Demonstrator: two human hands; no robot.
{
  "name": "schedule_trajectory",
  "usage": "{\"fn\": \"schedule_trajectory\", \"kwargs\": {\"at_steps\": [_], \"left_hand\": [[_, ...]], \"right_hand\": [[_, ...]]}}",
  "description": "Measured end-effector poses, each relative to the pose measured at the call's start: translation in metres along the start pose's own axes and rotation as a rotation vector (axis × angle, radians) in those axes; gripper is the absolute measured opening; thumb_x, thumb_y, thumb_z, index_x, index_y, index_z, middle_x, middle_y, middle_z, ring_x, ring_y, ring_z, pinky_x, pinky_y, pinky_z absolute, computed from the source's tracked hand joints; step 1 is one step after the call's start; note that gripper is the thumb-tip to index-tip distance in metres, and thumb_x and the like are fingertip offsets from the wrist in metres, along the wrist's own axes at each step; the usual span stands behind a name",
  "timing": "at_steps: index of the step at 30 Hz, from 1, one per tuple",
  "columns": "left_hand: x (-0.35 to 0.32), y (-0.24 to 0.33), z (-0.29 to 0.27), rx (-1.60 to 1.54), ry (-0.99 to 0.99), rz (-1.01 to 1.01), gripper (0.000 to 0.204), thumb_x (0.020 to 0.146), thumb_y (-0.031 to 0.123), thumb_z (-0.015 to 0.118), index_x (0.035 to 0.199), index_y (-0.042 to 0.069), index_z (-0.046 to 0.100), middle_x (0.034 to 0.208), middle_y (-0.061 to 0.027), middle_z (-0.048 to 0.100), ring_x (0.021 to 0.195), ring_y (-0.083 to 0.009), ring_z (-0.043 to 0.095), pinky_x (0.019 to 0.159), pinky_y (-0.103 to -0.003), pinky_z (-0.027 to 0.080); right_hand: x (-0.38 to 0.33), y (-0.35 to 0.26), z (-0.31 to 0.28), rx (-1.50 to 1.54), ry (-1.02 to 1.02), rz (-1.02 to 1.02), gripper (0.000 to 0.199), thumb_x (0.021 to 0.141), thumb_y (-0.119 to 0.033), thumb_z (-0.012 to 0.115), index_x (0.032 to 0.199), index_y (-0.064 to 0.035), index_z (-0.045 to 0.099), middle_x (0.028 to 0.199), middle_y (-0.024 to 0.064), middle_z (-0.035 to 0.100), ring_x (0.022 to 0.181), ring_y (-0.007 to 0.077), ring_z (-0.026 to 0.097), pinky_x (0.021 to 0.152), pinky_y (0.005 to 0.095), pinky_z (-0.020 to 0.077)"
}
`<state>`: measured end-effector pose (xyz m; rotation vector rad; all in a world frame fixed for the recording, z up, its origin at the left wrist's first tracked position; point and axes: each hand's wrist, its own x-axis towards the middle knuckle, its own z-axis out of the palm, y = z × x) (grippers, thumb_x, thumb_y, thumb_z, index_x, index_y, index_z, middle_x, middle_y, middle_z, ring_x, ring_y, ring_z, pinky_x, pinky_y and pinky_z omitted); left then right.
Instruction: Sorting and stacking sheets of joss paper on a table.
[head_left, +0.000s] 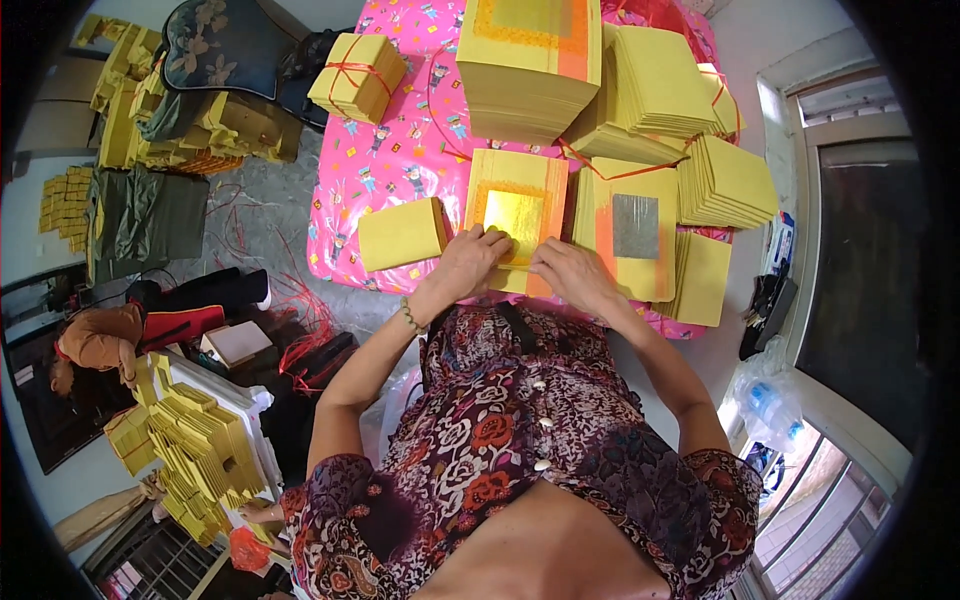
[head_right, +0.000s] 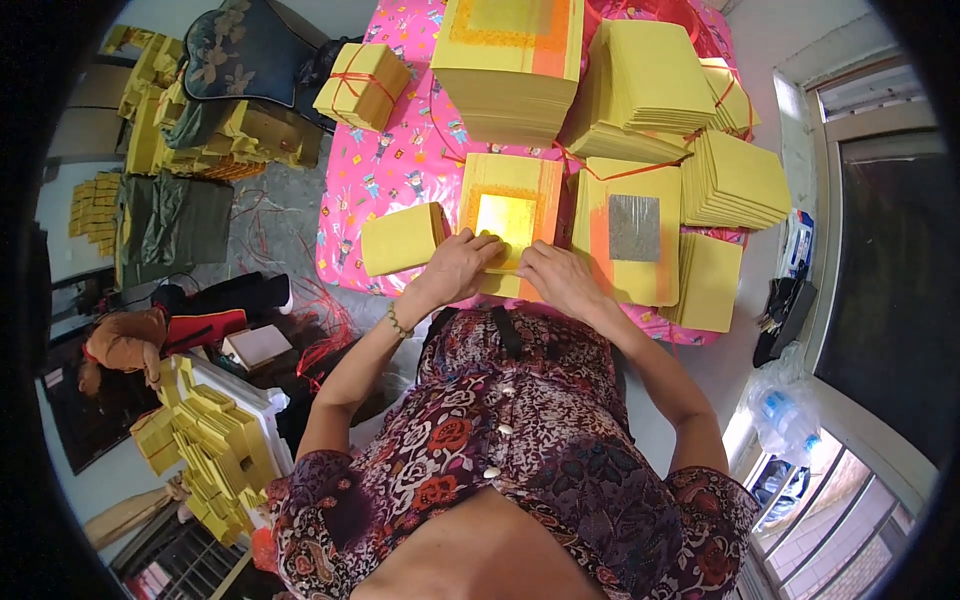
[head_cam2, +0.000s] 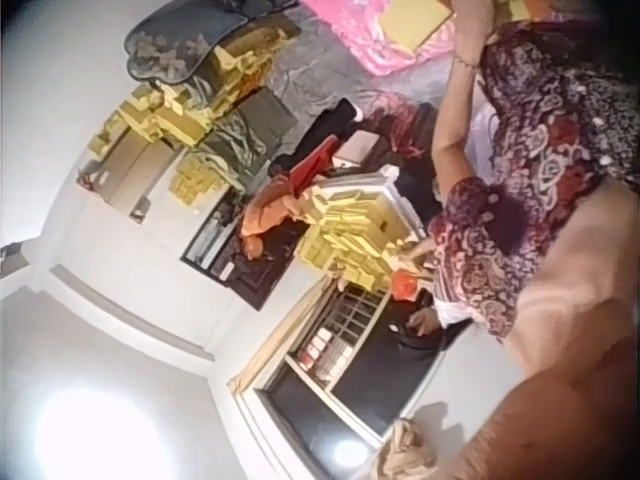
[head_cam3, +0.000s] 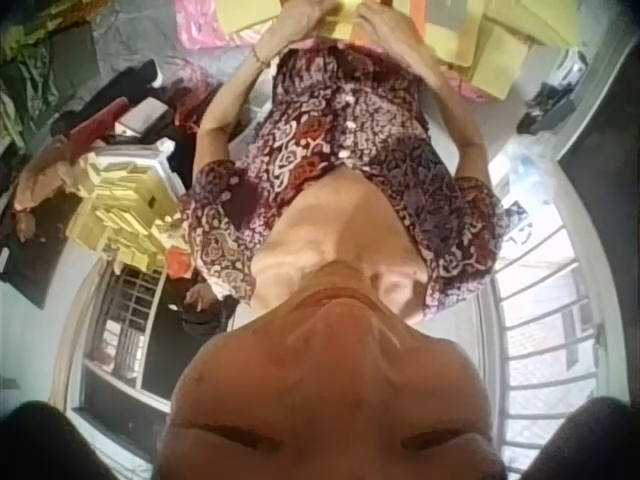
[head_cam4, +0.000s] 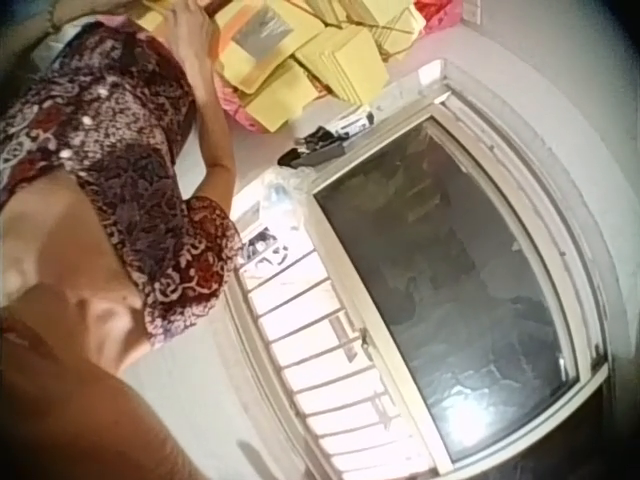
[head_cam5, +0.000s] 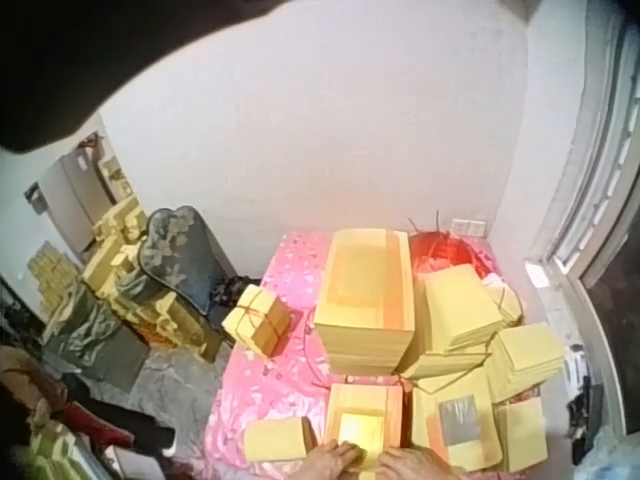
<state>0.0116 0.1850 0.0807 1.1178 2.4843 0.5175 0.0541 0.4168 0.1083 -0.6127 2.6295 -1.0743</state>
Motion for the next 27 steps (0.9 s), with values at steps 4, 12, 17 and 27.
{"fn": "schedule_trajectory", "kwargs": {"at_steps": [4,12,17,27], "left_hand": [[0.012,0.001,-0.023,0.005,-0.108,-0.094,0.050,0.074,0.019,0.075,0.119,0.007,0.057,0.120,-0.0109,0.059,0.110,-0.0282,0.056,0.087,-0.038,0.048],[0.011,0.033,-0.027,0.029,0.605,0.009,0.062,0.080,0.021,0.073,0.136,0.010,0.050,0.135,-0.0168,0.048,0.121,-0.0376,0.046,0.101,-0.049,0.041],[0.021,0.042,0.001,0.019,0.435,-0.061,0.075,0.081,0.026,0.073,0.146,0.014,0.038,0.149,-0.0202,0.033,0.135,-0.0429,0.032,0.109,-0.052,0.033],[0.037,0.016,0.023,0.077,0.373,-0.120,0.083,0.086,0.046,0.064,0.153,0.014,0.027,0.156,-0.0236,0.020,0.143,-0.0447,0.019,0.116,-0.054,0.020]], "right_hand": [[0.013,0.002,-0.020,0.056,0.013,0.098,0.020,0.093,-0.021,0.059,0.092,-0.0020,0.059,0.087,0.0135,0.058,0.080,0.0357,0.061,0.071,0.0445,0.0478],[0.070,0.043,-0.042,0.079,0.142,0.220,0.022,0.094,-0.022,0.060,0.093,0.0000,0.063,0.090,0.0143,0.064,0.084,0.0304,0.062,0.074,0.0394,0.0481],[0.098,0.078,-0.037,0.009,0.220,0.188,0.024,0.094,-0.025,0.058,0.095,-0.0021,0.063,0.093,0.0157,0.063,0.089,0.0350,0.062,0.077,0.0456,0.0478],[0.123,0.069,-0.015,-0.376,0.231,0.221,0.023,0.093,-0.019,0.056,0.107,-0.0020,0.064,0.108,0.0150,0.062,0.106,0.0339,0.058,0.091,0.0448,0.0462]]}}
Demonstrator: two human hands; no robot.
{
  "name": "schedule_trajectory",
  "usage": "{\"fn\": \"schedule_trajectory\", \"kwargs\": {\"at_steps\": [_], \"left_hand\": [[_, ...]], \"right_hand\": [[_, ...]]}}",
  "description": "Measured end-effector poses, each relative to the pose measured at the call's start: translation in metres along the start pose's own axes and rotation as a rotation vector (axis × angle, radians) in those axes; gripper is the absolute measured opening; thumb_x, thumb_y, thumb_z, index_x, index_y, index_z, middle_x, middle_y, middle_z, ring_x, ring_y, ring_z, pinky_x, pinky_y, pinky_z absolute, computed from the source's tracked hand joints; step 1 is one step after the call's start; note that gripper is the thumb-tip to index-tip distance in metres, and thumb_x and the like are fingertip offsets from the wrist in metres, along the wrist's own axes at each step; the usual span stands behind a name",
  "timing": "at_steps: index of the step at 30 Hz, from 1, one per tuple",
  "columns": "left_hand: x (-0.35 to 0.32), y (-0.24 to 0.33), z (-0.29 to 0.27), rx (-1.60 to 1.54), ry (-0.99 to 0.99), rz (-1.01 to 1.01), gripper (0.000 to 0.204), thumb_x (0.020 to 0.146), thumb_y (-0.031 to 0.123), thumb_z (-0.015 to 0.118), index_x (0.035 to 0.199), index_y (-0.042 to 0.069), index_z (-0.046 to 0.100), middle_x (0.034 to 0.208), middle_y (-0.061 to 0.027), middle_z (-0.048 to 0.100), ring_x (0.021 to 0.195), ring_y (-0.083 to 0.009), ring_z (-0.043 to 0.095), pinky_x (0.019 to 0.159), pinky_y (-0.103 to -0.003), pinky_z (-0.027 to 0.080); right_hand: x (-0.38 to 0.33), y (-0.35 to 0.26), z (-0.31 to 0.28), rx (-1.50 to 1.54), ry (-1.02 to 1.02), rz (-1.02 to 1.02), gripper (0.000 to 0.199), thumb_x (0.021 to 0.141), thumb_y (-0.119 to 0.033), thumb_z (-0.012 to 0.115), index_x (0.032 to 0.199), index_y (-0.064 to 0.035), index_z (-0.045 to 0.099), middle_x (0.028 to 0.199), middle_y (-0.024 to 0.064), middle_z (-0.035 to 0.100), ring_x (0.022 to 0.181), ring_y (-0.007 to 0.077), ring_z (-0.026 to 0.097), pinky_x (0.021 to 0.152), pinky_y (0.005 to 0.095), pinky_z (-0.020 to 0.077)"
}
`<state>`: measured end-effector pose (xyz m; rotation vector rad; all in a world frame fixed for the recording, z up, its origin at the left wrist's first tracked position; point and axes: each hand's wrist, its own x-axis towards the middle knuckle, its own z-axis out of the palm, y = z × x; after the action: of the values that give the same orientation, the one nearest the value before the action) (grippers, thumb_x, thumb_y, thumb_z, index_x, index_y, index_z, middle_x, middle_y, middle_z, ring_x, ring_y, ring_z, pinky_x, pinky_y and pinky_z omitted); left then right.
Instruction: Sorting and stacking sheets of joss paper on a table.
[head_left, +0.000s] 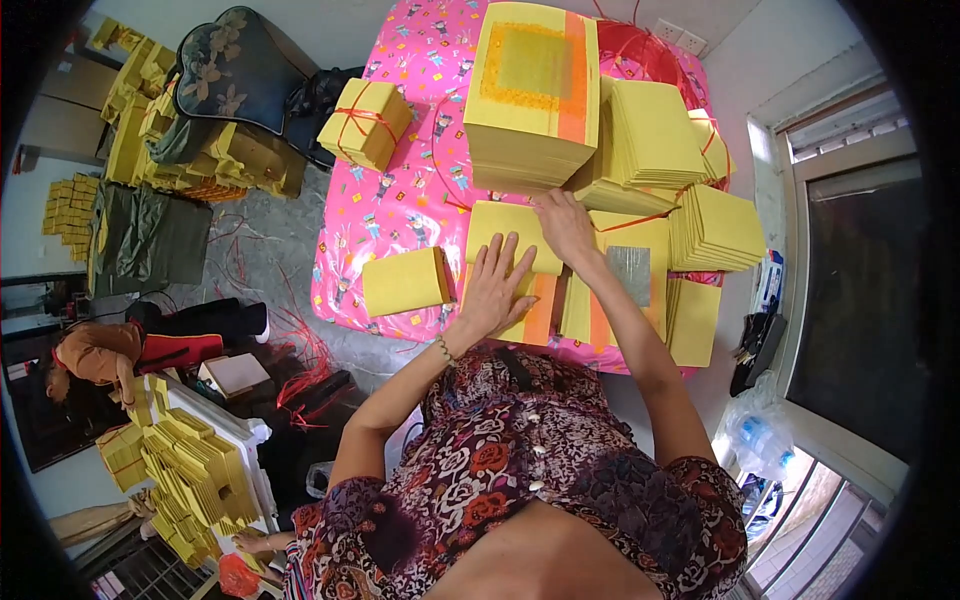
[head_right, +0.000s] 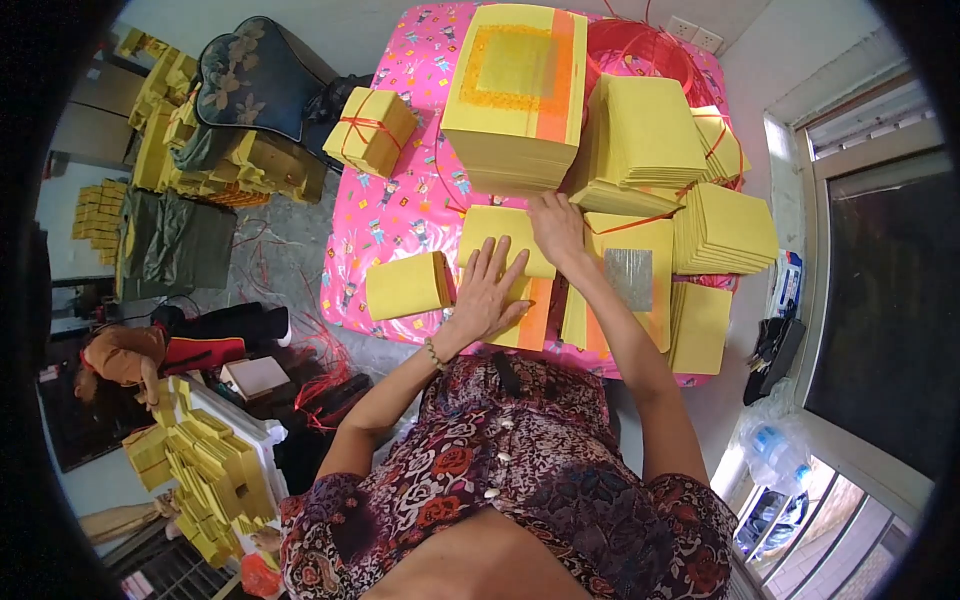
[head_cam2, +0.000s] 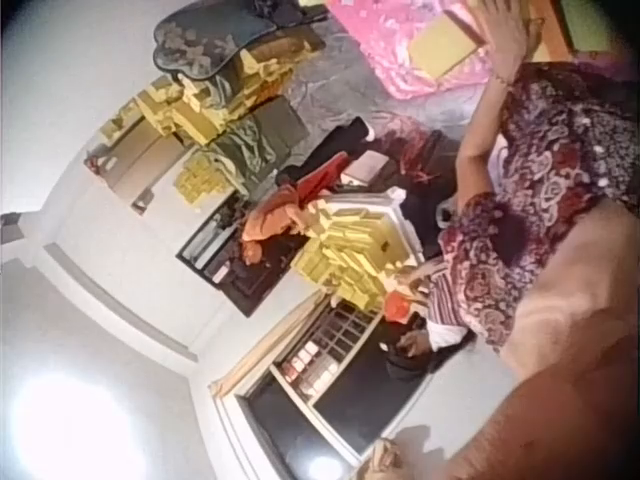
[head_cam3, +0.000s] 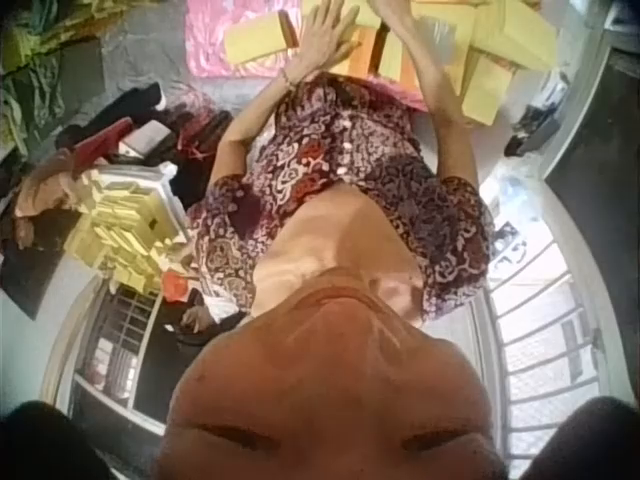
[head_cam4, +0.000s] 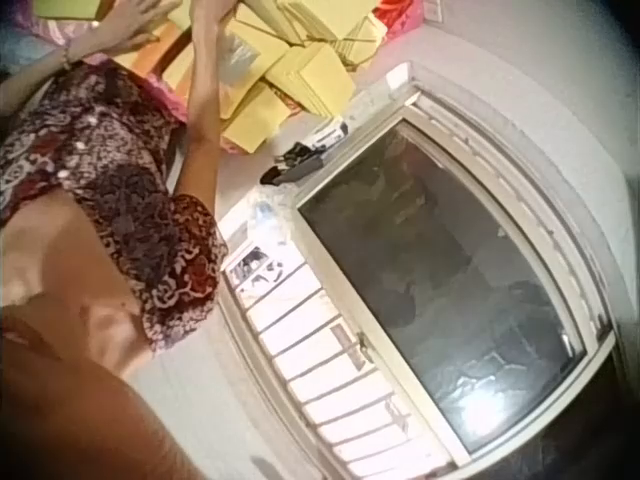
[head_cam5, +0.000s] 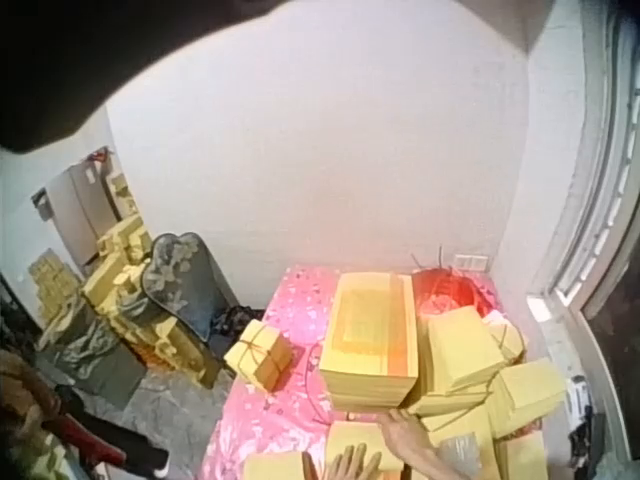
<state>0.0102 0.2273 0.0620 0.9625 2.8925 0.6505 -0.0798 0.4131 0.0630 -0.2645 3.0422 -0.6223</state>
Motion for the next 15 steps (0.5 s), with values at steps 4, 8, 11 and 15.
{"fn": "schedule_trajectory", "kwargs": {"at_steps": [4,8,11,15], "left_hand": [[0.003,0.000,0.001,0.016,-0.054,-0.012,0.082,0.087,0.046,0.062,0.153,0.013,0.026,0.157,-0.0238,0.019,0.144,-0.0440,0.016,0.117,-0.054,0.016],[0.004,-0.004,0.004,0.014,-0.061,-0.001,0.080,0.088,0.047,0.061,0.152,0.012,0.028,0.157,-0.0237,0.019,0.144,-0.0440,0.016,0.117,-0.054,0.015],[0.002,-0.005,0.007,0.000,-0.050,-0.005,0.079,0.088,0.047,0.061,0.152,0.012,0.030,0.156,-0.0236,0.020,0.144,-0.0441,0.016,0.117,-0.054,0.016],[0.002,-0.007,0.007,-0.018,-0.050,-0.002,0.078,0.088,0.048,0.061,0.151,0.012,0.032,0.156,-0.0236,0.021,0.144,-0.0443,0.017,0.117,-0.054,0.016]], "right_hand": [[0.011,-0.010,0.022,0.081,0.058,-0.082,0.025,0.089,-0.017,0.059,0.111,-0.0040,0.063,0.108,0.0154,0.063,0.112,0.0330,0.057,0.093,0.0472,0.0460],[0.014,-0.012,0.033,0.097,0.020,-0.091,0.028,0.089,-0.013,0.058,0.115,-0.0044,0.062,0.113,0.0165,0.062,0.112,0.0336,0.058,0.094,0.0469,0.0459],[0.012,-0.015,0.033,0.105,0.003,-0.082,0.027,0.088,-0.012,0.057,0.114,-0.0042,0.061,0.114,0.0167,0.061,0.111,0.0336,0.058,0.093,0.0471,0.0459],[0.010,-0.017,0.033,0.071,0.007,-0.072,0.025,0.086,-0.010,0.057,0.111,-0.0039,0.061,0.112,0.0166,0.061,0.111,0.0334,0.058,0.092,0.0473,0.0459]]}}
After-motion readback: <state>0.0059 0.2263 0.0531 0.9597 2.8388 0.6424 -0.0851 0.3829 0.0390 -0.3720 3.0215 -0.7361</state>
